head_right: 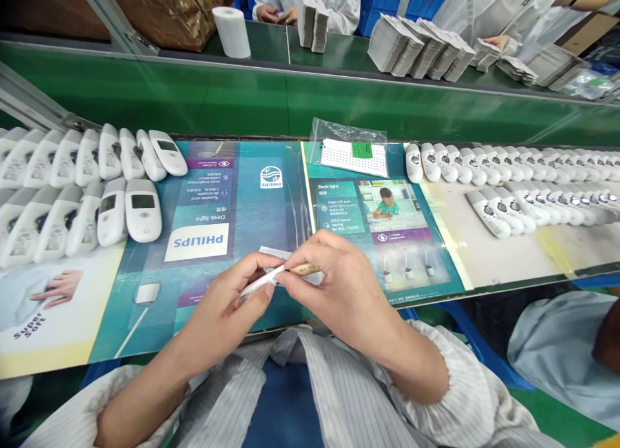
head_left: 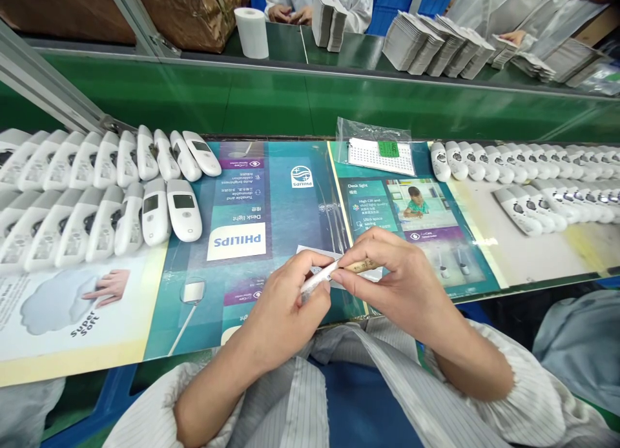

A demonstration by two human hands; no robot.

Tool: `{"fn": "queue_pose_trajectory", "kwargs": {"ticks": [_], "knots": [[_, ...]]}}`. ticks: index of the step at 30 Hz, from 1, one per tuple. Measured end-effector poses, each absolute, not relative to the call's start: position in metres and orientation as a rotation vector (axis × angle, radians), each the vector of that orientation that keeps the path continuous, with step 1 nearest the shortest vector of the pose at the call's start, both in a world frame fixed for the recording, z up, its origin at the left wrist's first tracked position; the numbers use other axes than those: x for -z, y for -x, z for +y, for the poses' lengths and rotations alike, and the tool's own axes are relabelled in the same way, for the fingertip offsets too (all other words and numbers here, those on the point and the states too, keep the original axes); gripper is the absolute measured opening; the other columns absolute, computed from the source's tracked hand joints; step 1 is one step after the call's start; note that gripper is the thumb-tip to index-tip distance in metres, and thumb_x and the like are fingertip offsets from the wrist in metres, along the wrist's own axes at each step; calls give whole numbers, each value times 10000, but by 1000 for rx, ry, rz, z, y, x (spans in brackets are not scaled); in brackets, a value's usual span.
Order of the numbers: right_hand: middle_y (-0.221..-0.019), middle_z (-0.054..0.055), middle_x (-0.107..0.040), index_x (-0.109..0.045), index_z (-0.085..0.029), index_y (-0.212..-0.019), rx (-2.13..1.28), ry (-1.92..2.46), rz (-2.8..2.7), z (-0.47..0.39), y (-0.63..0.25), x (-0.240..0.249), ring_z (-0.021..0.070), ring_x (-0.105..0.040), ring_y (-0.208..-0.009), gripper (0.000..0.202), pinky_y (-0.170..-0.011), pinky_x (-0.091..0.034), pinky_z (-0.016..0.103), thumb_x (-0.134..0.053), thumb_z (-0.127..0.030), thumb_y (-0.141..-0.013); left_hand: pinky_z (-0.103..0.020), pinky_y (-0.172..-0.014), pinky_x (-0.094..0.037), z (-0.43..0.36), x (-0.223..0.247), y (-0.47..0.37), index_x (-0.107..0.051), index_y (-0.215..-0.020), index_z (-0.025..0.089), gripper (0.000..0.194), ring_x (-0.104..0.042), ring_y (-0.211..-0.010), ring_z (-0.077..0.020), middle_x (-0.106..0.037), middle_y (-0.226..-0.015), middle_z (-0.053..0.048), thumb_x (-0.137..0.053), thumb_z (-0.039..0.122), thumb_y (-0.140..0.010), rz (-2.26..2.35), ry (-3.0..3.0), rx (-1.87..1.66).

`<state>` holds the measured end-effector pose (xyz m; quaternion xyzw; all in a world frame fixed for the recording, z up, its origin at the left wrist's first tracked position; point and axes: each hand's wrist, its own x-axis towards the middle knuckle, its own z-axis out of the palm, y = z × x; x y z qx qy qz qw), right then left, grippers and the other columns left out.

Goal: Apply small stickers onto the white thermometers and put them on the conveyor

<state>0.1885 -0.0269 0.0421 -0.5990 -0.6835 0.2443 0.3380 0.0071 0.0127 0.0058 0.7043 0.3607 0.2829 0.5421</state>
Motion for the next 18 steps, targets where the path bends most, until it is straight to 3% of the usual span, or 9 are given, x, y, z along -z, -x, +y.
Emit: {"fn": "queue_pose_trajectory", "kwargs": {"ticks": [9, 14, 18], "knots": [[-863, 24, -637, -739, -242, -925, -523, 1566, -1852, -28, -184, -41, 162, -628, -806, 49, -690, -486, 291, -690, -242, -921, -272, -613, -389, 11, -5, -11, -642, -1002, 207, 191, -508, -715, -147, -639, -875, 19, -474, 250, -923, 893, -1482, -694], [-889, 38, -643, -722, -230, -978, -326, 1584, -1864, -31, -195, -46, 175, -628, -841, 70, -720, -507, 304, -695, -262, -923, -257, -591, -362, 16, -3, -8, -660, -963, 185, 170, -464, -651, -130, -591, -743, 30, -539, 256, -867, 893, -1319, -761], [-1045, 53, -651, -702, -269, -1142, -427, 1559, -1788, -29, -202, -45, 203, -639, -966, 370, -733, -539, 289, -818, -368, -805, -239, -574, -348, 12, 6, -9, -676, -956, 179, 163, -453, -624, -114, -564, -696, 31, -589, 292, -879, 795, -1161, -799]]}}
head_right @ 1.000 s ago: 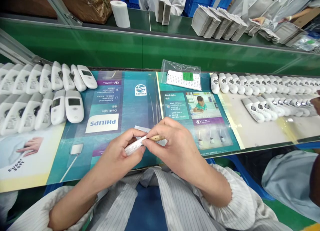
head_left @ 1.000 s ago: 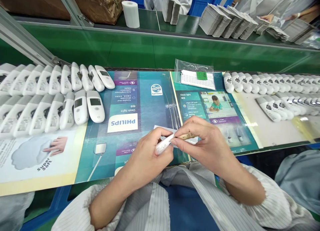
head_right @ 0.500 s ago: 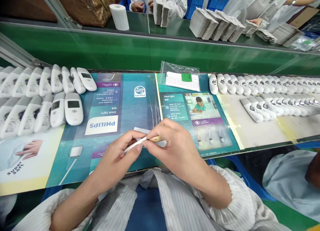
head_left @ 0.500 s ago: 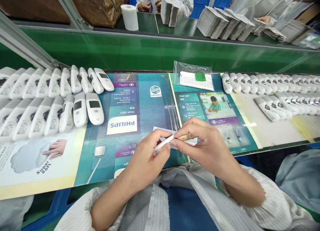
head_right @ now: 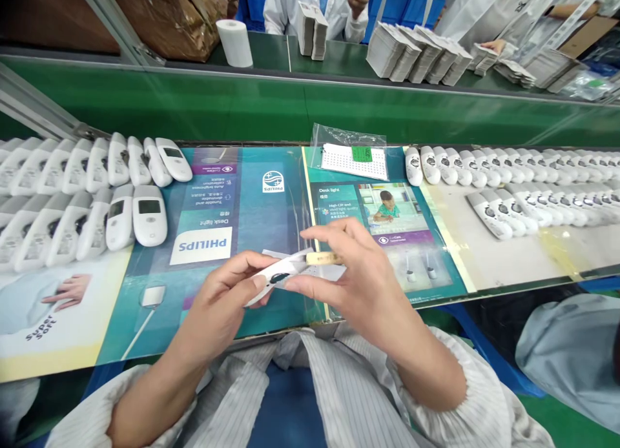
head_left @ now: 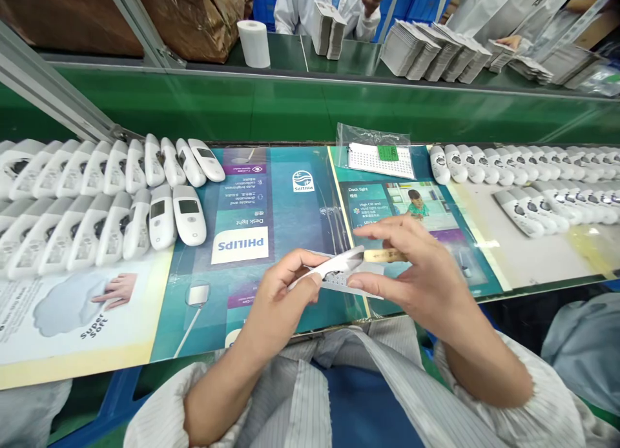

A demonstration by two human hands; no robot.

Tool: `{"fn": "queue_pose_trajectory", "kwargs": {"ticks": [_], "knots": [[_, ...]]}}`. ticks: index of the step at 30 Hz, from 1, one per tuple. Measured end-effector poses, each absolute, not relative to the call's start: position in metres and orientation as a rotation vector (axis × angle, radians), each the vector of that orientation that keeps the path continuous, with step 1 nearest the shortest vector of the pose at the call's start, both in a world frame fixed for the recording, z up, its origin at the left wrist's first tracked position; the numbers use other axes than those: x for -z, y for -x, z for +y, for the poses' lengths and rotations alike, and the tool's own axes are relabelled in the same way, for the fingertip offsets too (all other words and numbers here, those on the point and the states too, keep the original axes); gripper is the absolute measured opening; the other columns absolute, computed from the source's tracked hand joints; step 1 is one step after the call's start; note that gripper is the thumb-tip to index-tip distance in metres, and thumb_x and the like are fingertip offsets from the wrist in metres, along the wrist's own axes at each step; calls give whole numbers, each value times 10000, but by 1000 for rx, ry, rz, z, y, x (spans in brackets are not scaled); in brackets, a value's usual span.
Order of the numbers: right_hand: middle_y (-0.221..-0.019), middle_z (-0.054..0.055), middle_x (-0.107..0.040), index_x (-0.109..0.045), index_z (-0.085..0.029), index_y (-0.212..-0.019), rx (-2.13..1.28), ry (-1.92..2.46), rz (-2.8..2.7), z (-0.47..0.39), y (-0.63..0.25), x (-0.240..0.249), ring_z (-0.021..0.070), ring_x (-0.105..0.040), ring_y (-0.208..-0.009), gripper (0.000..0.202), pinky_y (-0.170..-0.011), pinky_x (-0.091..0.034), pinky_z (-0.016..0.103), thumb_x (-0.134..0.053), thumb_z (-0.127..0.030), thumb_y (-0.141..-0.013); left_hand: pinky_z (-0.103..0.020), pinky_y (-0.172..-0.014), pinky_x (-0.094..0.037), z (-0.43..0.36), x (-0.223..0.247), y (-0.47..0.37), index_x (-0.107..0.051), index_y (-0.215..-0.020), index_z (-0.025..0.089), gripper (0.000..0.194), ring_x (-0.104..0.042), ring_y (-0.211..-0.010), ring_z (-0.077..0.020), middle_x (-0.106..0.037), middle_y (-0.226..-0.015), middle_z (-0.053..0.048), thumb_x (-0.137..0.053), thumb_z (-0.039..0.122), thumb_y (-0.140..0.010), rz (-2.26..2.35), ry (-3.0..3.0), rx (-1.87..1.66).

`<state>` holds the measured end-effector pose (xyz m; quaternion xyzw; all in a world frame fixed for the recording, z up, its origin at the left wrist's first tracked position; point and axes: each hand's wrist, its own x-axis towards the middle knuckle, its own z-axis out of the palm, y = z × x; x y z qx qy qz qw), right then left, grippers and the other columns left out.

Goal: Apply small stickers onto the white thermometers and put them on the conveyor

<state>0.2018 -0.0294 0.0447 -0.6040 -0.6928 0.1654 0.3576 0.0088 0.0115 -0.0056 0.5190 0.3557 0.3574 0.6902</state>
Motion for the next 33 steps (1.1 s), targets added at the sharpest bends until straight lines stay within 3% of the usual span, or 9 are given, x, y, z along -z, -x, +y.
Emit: {"fn": "queue_pose_trajectory", "kwargs": {"ticks": [5, 9, 11, 14, 18, 21, 25, 29, 33], "knots": [[-780, 5, -694, -722, -261, -922, -852, 1547, -1597, -32, -213, -35, 143, -597, -604, 207, -508, -472, 254, -787, -410, -795, -276, -605, -456, 10, -1, -11, -669, -1122, 190, 285, -567, -661, -152, -667, -832, -33, -562, 379, -937, 649, -1240, -655], [-796, 54, -700, -731, -283, -971, -662, 1842, -1291, -37, -274, -29, 180, -593, -590, 387, -487, -439, 307, -823, -535, -691, -477, -968, -474, 48, -23, 25, -634, -1260, 194, 395, -583, -1148, -325, -650, -1273, -149, -570, 427, -949, 1136, -2118, -909], [-663, 39, -618, -728, -291, -935, -361, 2093, -1095, -37, -317, -25, 176, -523, -521, 402, -459, -364, 325, -801, -596, -684, -586, -963, -447, 75, -29, 54, -672, -1127, 136, 386, -585, -1132, -413, -672, -1148, -216, -488, 436, -969, 1633, -2412, -936], [-503, -23, -419, -704, -297, -861, -148, 2236, -978, -36, -372, -18, 176, -412, -452, 360, -456, -292, 338, -719, -638, -748, -532, -773, -501, 113, -23, 92, -664, -925, 151, 406, -657, -967, -438, -666, -873, -161, -491, 518, -947, 2010, -2529, -491], [-748, 83, -618, -723, -243, -870, 16, 2305, -1028, -35, -403, -14, 259, -605, -711, 371, -640, -441, 398, -764, -582, -725, -386, -637, -386, 135, -9, 105, -615, -1003, 162, 335, -696, -903, -401, -577, -726, -46, -505, 462, -902, 1993, -2528, -317], [-1119, 192, -617, -731, -216, -1096, 221, 2308, -1087, -40, -384, -20, 342, -597, -1050, 500, -850, -455, 461, -785, -557, -736, -407, -630, -290, 123, -13, 92, -525, -1281, 105, 488, -661, -1002, -461, -597, -868, -111, -418, 349, -873, 1967, -2443, -406], [-1028, 104, -683, -750, -250, -1069, 163, 1973, -1481, -55, -306, -24, 258, -652, -988, 263, -875, -506, 410, -582, -421, -961, -401, -628, -408, 74, -20, 47, -527, -1368, 293, 541, -655, -827, -304, -666, -963, -53, -449, 478, -866, 1528, -1940, -744], [-935, 32, -726, -738, -255, -1030, -296, 1819, -1706, -63, -232, -12, 200, -679, -881, 169, -766, -535, 329, -581, -261, -968, -308, -548, -476, 29, -3, -8, -575, -1322, 218, 510, -619, -641, -171, -720, -994, -63, -587, 504, -900, 948, -1415, -709], [-968, 59, -689, -734, -224, -1006, -359, 1916, -1736, -59, -210, 0, 197, -679, -852, 191, -758, -530, 336, -550, -197, -962, -312, -706, -556, 18, 17, -32, -563, -1323, 170, 467, -662, -755, -164, -707, -1081, -89, -514, 483, -981, 917, -1300, -710]]}}
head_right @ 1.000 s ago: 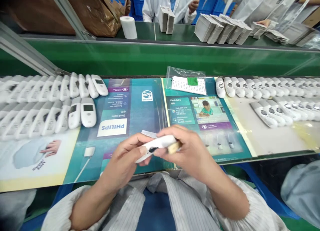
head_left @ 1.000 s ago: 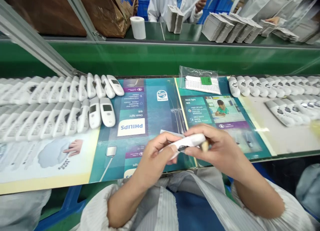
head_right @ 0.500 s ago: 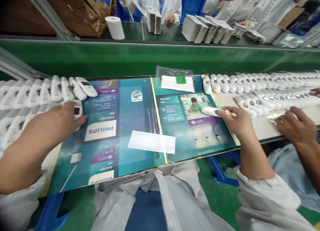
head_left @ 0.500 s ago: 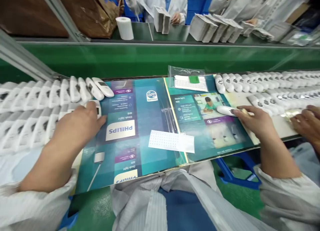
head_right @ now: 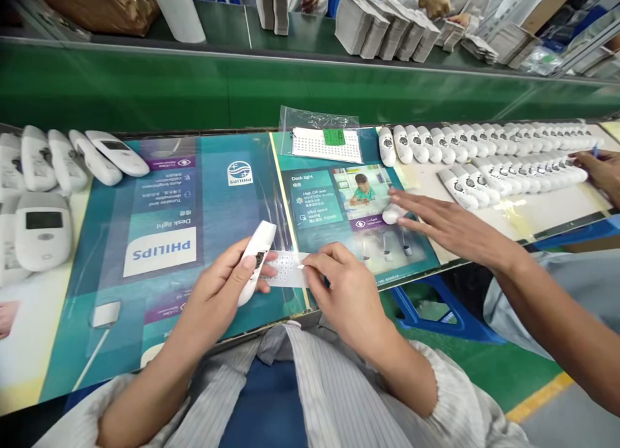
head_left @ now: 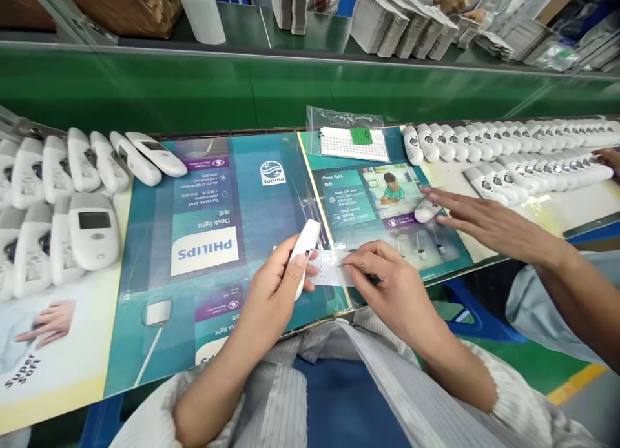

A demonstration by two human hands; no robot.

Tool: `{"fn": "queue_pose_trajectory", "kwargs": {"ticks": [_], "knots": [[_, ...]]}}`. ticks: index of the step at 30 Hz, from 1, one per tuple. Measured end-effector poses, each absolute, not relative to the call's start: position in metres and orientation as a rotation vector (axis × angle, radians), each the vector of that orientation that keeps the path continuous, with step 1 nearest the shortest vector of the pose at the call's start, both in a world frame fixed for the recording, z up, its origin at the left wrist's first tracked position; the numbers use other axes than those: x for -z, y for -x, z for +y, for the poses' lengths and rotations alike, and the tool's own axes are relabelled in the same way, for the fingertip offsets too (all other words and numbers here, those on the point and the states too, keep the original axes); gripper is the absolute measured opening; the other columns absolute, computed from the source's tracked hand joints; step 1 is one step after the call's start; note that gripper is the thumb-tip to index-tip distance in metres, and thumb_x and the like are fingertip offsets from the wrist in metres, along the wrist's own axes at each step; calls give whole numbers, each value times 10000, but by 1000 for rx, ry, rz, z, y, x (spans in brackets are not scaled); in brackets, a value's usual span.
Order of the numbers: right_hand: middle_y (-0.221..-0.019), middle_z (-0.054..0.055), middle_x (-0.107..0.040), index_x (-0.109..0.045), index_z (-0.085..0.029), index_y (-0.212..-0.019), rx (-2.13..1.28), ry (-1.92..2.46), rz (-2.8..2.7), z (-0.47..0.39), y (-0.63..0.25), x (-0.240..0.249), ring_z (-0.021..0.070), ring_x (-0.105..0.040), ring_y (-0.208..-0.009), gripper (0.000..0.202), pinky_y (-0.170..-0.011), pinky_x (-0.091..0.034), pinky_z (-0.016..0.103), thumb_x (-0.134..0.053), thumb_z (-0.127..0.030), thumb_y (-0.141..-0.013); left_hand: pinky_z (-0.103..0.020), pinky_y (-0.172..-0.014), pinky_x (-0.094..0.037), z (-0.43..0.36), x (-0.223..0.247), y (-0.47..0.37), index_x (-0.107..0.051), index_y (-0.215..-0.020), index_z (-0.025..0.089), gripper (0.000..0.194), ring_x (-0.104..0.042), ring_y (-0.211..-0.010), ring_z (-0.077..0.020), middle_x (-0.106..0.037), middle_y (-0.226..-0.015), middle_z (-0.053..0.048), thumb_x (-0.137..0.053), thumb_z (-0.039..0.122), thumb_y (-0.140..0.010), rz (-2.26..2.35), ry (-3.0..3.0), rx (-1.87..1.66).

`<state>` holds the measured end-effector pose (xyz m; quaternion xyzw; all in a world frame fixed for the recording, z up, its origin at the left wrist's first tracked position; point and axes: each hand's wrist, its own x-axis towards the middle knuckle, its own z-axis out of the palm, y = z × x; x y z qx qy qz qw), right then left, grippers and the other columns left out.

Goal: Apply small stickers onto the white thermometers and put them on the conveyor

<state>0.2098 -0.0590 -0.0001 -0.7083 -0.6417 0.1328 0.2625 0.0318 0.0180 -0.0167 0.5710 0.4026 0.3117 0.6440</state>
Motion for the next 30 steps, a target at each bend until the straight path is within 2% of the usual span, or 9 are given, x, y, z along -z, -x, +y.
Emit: {"fn": "queue_pose_trajectory", "kwargs": {"ticks": [3, 9, 12, 15, 17, 20, 24, 27, 30], "knots": [[-951, 54, -680, -733, -226, -979, -338, 1947, -1734, -55, -211, 3, 195, -680, -839, 156, -765, -523, 334, -581, -205, -952, -317, -763, -588, 20, 20, -32, -545, -1325, 159, 501, -677, -907, -197, -687, -1158, -109, -525, 517, -976, 921, -1213, -704], [-905, 46, -673, -731, -211, -947, -335, 1992, -1687, -51, -209, 7, 208, -668, -858, 101, -773, -503, 344, -649, -270, -935, -335, -797, -585, 21, 17, -29, -557, -1285, 160, 484, -666, -949, -209, -673, -1171, -108, -520, 532, -976, 902, -1161, -687], [-874, 44, -669, -725, -212, -905, -331, 2028, -1671, -48, -207, 9, 217, -655, -845, 89, -751, -496, 348, -664, -276, -917, -318, -756, -537, 21, 17, -28, -566, -1258, 155, 442, -645, -810, -168, -683, -1105, -93, -503, 498, -987, 912, -1231, -656], [-837, 36, -661, -713, -210, -860, -327, 2019, -1648, -46, -206, 11, 213, -646, -817, 79, -737, -490, 348, -678, -273, -892, -298, -687, -487, 22, 17, -27, -472, -1339, 149, 479, -574, -664, -137, -685, -924, -39, -535, 441, -964, 895, -1252, -662], [-821, 30, -658, -703, -211, -835, -335, 1992, -1621, -46, -206, 12, 203, -642, -801, 64, -728, -486, 340, -684, -258, -874, -284, -655, -470, 21, 16, -28, -442, -1315, 147, 482, -543, -645, -137, -666, -853, -10, -572, 402, -927, 889, -1221, -694], [-811, 20, -650, -687, -216, -801, -418, 1914, -1525, -47, -208, 9, 176, -637, -757, 55, -687, -486, 311, -694, -246, -847, -270, -624, -444, 21, 14, -28, -493, -1196, 162, 395, -515, -641, -139, -646, -818, 9, -613, 315, -852, 924, -1209, -686], [-817, 17, -638, -683, -222, -789, -529, 1775, -1457, -45, -211, -11, 165, -626, -753, 74, -643, -491, 284, -726, -267, -829, -282, -625, -432, 23, 9, -27, -579, -1174, 173, 362, -530, -657, -157, -638, -811, 6, -586, 285, -830, 943, -1294, -640], [-805, 13, -633, -695, -233, -807, -561, 1678, -1587, -39, -210, -32, 163, -613, -768, 59, -641, -491, 275, -727, -266, -845, -292, -653, -429, 23, 5, -26, -684, -1092, 205, 292, -589, -779, -193, -659, -866, -16, -543, 244, -840, 924, -1505, -654], [-801, 6, -632, -702, -238, -827, -574, 1639, -1758, -31, -205, -45, 156, -609, -773, 34, -655, -470, 272, -713, -239, -859, -298, -745, -444, 20, 2, -25, -724, -988, 224, 285, -623, -895, -204, -686, -916, -12, -504, 151, -824, 867, -1698, -695]]}}
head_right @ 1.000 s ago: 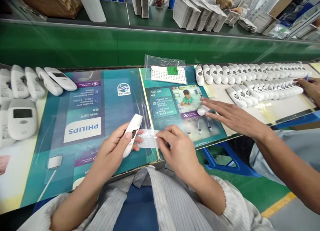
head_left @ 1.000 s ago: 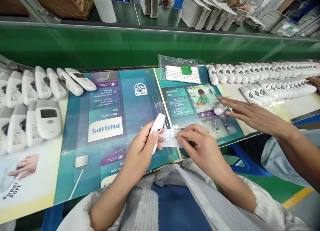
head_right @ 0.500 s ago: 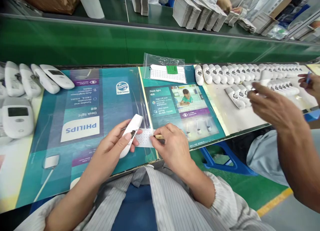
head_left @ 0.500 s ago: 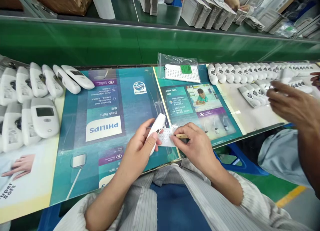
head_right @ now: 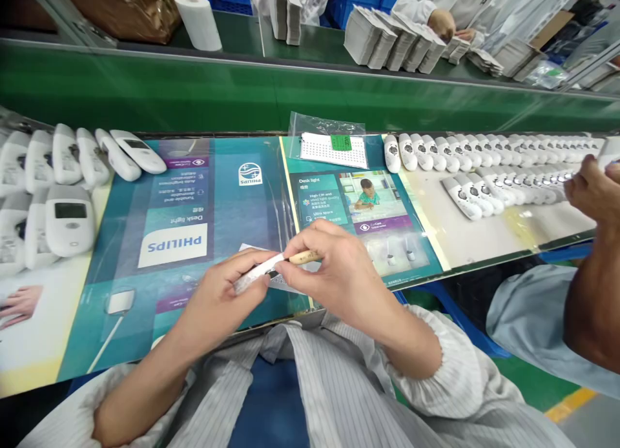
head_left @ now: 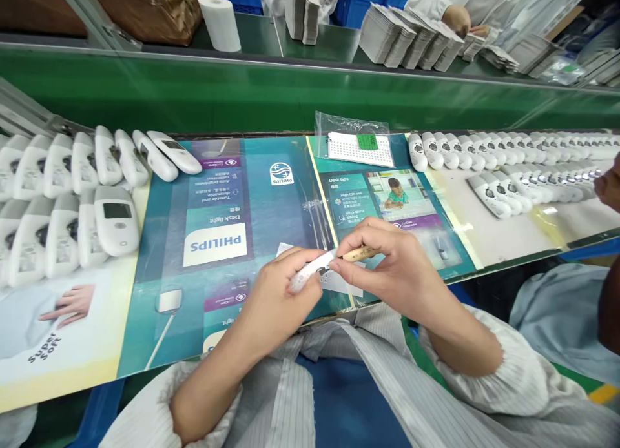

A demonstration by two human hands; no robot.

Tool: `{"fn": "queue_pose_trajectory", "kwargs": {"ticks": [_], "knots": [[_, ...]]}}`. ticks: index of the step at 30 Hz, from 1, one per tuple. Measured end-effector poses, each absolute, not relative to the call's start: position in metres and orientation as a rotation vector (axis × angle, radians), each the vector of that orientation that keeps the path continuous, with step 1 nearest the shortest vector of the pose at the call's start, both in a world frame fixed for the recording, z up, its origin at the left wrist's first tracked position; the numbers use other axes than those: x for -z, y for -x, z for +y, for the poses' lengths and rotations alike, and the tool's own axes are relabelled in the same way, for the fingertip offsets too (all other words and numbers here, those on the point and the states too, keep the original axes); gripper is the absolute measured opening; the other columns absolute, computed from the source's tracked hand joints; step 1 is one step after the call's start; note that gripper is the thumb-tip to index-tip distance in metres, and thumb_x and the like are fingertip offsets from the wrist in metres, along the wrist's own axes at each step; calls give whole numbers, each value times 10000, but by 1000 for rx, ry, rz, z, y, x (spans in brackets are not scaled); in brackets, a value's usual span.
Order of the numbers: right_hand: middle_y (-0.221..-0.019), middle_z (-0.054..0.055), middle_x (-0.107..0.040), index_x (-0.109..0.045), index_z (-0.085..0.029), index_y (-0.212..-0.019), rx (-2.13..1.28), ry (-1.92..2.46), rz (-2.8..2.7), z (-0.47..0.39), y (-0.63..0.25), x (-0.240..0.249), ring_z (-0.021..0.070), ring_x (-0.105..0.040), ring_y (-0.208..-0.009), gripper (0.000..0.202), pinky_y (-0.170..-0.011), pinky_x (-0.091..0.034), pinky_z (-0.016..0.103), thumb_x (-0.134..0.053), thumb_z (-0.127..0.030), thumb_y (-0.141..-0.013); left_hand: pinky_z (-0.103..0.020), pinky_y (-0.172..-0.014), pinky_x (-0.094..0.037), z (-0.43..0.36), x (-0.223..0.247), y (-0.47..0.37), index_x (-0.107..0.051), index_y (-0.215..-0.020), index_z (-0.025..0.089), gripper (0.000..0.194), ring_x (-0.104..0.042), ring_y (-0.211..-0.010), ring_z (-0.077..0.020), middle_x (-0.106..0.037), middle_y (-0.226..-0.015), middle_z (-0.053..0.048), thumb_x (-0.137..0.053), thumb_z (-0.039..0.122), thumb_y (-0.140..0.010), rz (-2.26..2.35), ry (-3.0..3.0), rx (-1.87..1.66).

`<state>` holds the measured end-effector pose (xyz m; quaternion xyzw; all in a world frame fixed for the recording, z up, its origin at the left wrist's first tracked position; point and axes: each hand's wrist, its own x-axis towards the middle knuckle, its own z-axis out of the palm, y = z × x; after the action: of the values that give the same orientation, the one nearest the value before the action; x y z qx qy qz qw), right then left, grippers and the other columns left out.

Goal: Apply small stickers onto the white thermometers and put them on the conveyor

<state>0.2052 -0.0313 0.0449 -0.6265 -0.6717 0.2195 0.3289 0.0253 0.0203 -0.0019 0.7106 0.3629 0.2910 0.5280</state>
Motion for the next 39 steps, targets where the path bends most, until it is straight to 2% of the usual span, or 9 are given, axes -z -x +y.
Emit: {"fn": "queue_pose_trajectory", "kwargs": {"ticks": [6, 10, 15, 25, 29, 32, 35, 39], "knots": [[-818, -8, -635, -695, -228, -846, -617, 1607, -1931, -23, -197, -49, 145, -612, -794, 44, -694, -449, 271, -704, -186, -856, -294, -754, -449, 15, -2, -23, -688, -901, 206, 243, -642, -862, -187, -690, -898, -4, -494, 95, -805, 823, -1798, -629], [-795, -13, -634, -692, -230, -830, -636, 1594, -1956, -21, -197, -50, 143, -610, -775, 60, -680, -447, 266, -707, -174, -845, -278, -700, -450, 14, 0, -19, -629, -990, 222, 201, -653, -834, -179, -713, -932, 18, -540, 149, -825, 871, -1646, -611], [-794, -12, -632, -693, -233, -829, -647, 1598, -1964, -20, -199, -50, 140, -607, -758, 43, -657, -445, 261, -704, -202, -856, -251, -619, -416, 16, 3, -17, -623, -939, 229, 161, -604, -712, -146, -685, -854, 43, -558, 150, -815, 844, -1619, -628], [-803, -24, -624, -702, -234, -837, -677, 1570, -1939, -21, -199, -50, 120, -599, -750, 64, -627, -432, 237, -722, -173, -835, -239, -607, -406, 15, 2, -16, -616, -950, 231, 174, -586, -699, -126, -665, -842, 60, -555, 134, -819, 851, -1659, -649], [-795, -27, -631, -696, -230, -832, -658, 1584, -1938, -21, -198, -51, 124, -596, -765, 62, -650, -436, 248, -724, -175, -840, -249, -627, -421, 15, 2, -16, -608, -967, 235, 181, -606, -734, -136, -673, -876, 54, -547, 135, -828, 843, -1648, -652], [-799, -28, -632, -690, -229, -827, -647, 1594, -1924, -22, -198, -51, 123, -593, -776, 57, -667, -435, 253, -722, -189, -852, -275, -717, -453, 14, 3, -16, -593, -967, 240, 166, -647, -873, -174, -681, -898, 42, -543, 145, -841, 825, -1617, -651], [-801, -29, -628, -681, -229, -824, -615, 1604, -1916, -23, -197, -51, 124, -588, -779, 65, -677, -429, 257, -719, -184, -853, -314, -806, -469, 13, 4, -18, -587, -960, 237, 132, -657, -982, -220, -661, -827, 35, -555, 174, -849, 839, -1577, -649], [-789, -20, -623, -674, -221, -813, -556, 1598, -1935, -24, -196, -50, 137, -583, -781, 72, -699, -421, 273, -702, -176, -862, -340, -779, -483, 13, 3, -20, -597, -947, 225, 108, -663, -918, -236, -660, -837, 13, -571, 229, -842, 908, -1550, -646]]}}
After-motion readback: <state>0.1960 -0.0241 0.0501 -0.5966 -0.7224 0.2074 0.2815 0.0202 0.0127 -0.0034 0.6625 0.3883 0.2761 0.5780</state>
